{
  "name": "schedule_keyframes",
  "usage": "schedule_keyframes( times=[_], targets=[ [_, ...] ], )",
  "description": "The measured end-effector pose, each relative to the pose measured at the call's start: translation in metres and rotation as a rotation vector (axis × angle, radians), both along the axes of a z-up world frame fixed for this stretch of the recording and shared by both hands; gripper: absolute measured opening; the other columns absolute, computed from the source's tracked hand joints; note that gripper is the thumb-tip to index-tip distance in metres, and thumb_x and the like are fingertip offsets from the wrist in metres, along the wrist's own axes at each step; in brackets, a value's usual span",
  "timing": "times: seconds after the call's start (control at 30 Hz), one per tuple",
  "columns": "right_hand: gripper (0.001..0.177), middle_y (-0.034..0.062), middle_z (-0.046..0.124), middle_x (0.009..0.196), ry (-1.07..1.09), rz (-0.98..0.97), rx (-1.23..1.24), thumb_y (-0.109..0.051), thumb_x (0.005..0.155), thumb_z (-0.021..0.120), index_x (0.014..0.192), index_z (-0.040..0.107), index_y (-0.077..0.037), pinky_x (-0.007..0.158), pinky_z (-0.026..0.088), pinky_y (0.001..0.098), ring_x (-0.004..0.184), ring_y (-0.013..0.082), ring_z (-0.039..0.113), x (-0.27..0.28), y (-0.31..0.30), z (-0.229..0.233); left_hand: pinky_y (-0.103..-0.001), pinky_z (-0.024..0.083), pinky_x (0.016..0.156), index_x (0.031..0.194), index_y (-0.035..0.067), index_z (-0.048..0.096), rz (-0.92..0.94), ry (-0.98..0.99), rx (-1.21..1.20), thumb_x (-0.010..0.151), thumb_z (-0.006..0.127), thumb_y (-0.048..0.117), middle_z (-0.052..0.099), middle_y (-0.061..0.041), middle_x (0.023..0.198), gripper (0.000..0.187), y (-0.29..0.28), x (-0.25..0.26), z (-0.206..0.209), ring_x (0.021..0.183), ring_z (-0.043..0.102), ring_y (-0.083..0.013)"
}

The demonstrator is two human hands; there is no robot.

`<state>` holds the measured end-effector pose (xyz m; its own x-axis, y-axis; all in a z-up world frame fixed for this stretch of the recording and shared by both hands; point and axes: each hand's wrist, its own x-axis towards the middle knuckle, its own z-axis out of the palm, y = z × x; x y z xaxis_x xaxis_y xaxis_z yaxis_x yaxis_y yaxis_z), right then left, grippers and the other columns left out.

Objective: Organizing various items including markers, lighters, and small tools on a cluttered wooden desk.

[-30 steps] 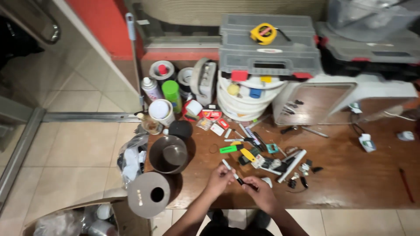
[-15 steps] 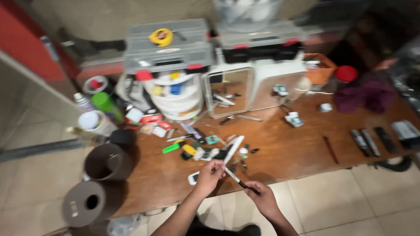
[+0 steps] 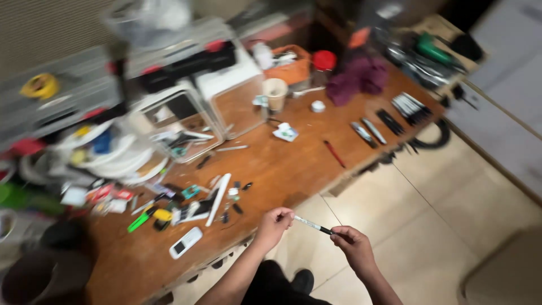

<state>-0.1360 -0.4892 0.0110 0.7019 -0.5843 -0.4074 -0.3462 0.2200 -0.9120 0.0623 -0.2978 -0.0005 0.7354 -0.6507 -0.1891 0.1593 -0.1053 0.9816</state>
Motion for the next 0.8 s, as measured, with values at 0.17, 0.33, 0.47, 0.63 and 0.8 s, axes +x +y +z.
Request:
schedule_keyframes(
  times=[0.17,0.33,0.47,0.63,0.8],
  targets=[
    [0.020,0.0085,0.074,0.091,0.027,-0.224,0.077,-0.002,0.087,0.073,0.106,0.076,0.003,0.083,0.057,0.0323,0.086,0.0182,0.068,-0.030,-0.021,0.013,-0.024,0.051,0.064,0.103,0.000,0.073,-0.134,0.106,0.026,0.096,0.070,0.016,0.068,-0.001,0.078,0.018,-0.069,-0.003,-0.007,0.070,0.062,-0.0083],
    [0.023,0.0106,0.075,0.095,0.008,-0.371,0.182,-0.001,0.087,0.070,0.109,0.074,0.003,0.087,0.057,0.0340,0.091,0.0193,0.071,-0.041,-0.065,0.014,-0.024,0.054,0.066,0.104,0.002,0.073,-0.252,0.149,0.035,0.095,0.069,0.018,0.071,0.000,0.084,0.019,-0.149,0.007,-0.020,0.074,0.068,-0.0084],
    [0.021,0.0129,0.075,0.096,-0.007,-0.403,0.152,-0.002,0.089,0.071,0.109,0.072,0.007,0.088,0.058,0.0352,0.090,0.0210,0.072,-0.031,-0.124,0.004,-0.023,0.054,0.065,0.102,0.001,0.071,-0.286,0.128,0.015,0.096,0.069,0.018,0.070,-0.003,0.081,0.018,-0.222,0.027,-0.037,0.072,0.068,-0.0093],
    [0.021,0.0124,0.076,0.096,-0.013,-0.503,0.208,-0.002,0.089,0.069,0.109,0.070,0.006,0.089,0.059,0.0358,0.091,0.0219,0.075,0.005,-0.194,0.017,-0.022,0.055,0.064,0.100,0.001,0.069,-0.304,0.176,-0.057,0.094,0.071,0.014,0.070,-0.003,0.080,0.014,-0.303,0.065,-0.030,0.072,0.067,-0.0088],
    [0.018,0.0131,0.072,0.095,-0.056,-0.505,0.060,-0.003,0.093,0.069,0.108,0.071,0.007,0.085,0.058,0.0363,0.087,0.0223,0.070,0.039,-0.258,0.006,-0.022,0.051,0.063,0.099,0.002,0.070,-0.298,0.233,-0.059,0.097,0.070,0.014,0.071,-0.003,0.081,0.012,-0.377,0.107,-0.025,0.071,0.064,-0.0087]
  ],
)
